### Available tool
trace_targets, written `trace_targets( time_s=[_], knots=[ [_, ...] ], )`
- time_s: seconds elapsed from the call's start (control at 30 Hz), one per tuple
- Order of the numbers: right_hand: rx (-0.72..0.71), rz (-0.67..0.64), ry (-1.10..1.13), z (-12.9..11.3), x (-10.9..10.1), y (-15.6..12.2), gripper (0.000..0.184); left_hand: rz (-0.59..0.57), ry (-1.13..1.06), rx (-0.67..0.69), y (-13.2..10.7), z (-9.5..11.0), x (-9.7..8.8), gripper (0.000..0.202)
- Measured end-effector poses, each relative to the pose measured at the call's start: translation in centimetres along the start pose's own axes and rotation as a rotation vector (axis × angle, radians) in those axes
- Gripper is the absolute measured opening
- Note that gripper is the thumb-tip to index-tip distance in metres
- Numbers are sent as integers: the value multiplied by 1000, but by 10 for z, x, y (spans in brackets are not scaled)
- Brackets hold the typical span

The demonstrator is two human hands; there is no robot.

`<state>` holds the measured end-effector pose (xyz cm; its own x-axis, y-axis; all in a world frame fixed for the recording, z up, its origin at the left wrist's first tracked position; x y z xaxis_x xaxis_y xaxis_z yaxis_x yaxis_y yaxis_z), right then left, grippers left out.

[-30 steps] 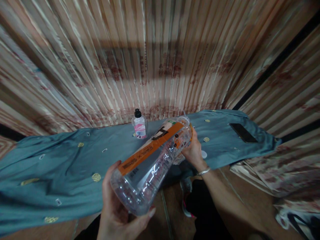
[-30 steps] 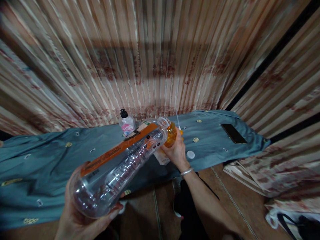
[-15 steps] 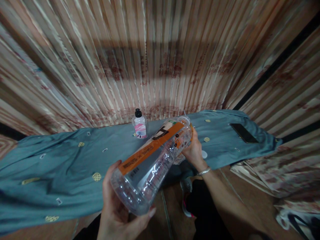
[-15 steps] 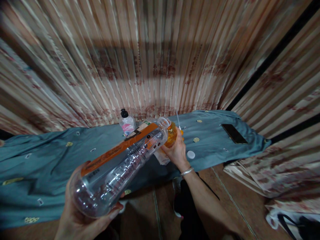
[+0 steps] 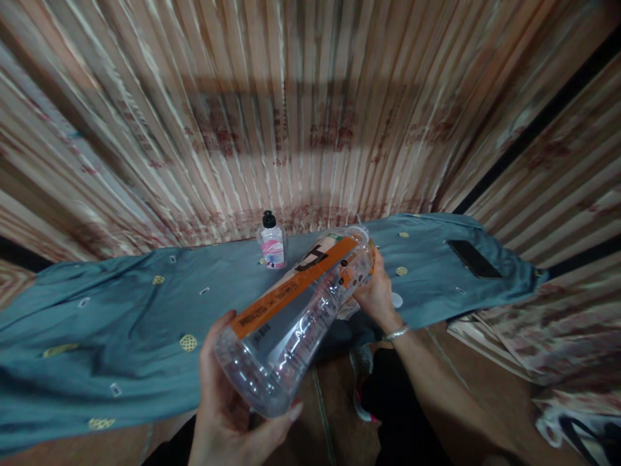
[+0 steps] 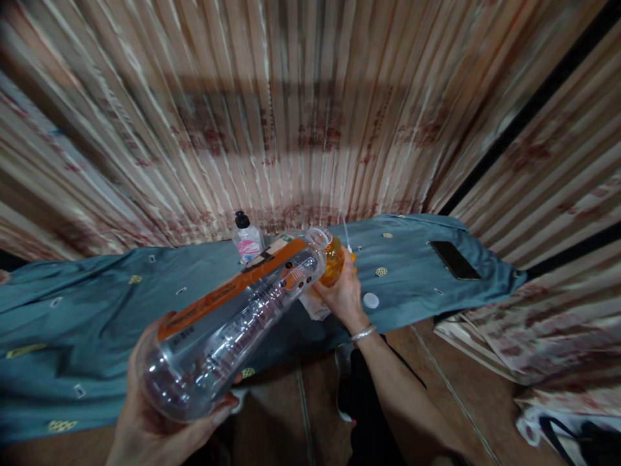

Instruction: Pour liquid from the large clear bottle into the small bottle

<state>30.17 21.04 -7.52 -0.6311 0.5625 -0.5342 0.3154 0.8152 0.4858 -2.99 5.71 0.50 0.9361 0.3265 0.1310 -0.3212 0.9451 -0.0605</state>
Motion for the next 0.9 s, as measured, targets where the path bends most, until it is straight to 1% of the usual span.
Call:
trace_targets(
  time_s=[0.1,0.23,0.47,0.6,0.77,0.9],
  knots=[
    [-8,7,-4,-1,-1,0,113,-8,10,-8,0,1,1,115],
    [-5,6,-11,-1,-1,1,113,9,59,20,-1,5,1,113],
    [-6,-4,7,0,0,0,112,33,-16,-21,0,1,1,118],
    [-2,-6,15,0,0,0,114,21,-26,-47,-1,-2,1,119],
    [-3,-3,7,2,0,1,119,8,-4,-45,-1,-3,0,121],
    [0,-4,-4,2,0,0,117,11,-1,-25,0,0,1,117]
  ],
)
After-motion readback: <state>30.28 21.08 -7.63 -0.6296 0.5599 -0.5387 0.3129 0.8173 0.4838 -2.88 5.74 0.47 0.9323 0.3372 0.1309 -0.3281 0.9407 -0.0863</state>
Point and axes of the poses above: each hand's wrist, its own y-axis towards the middle knuckle, its own x-axis out of the palm, z = x × y, the point moved 9 cm from there along y, towards the middle knuckle, and after that the axes turned 3 degrees about -x, right-handed, at the moved point
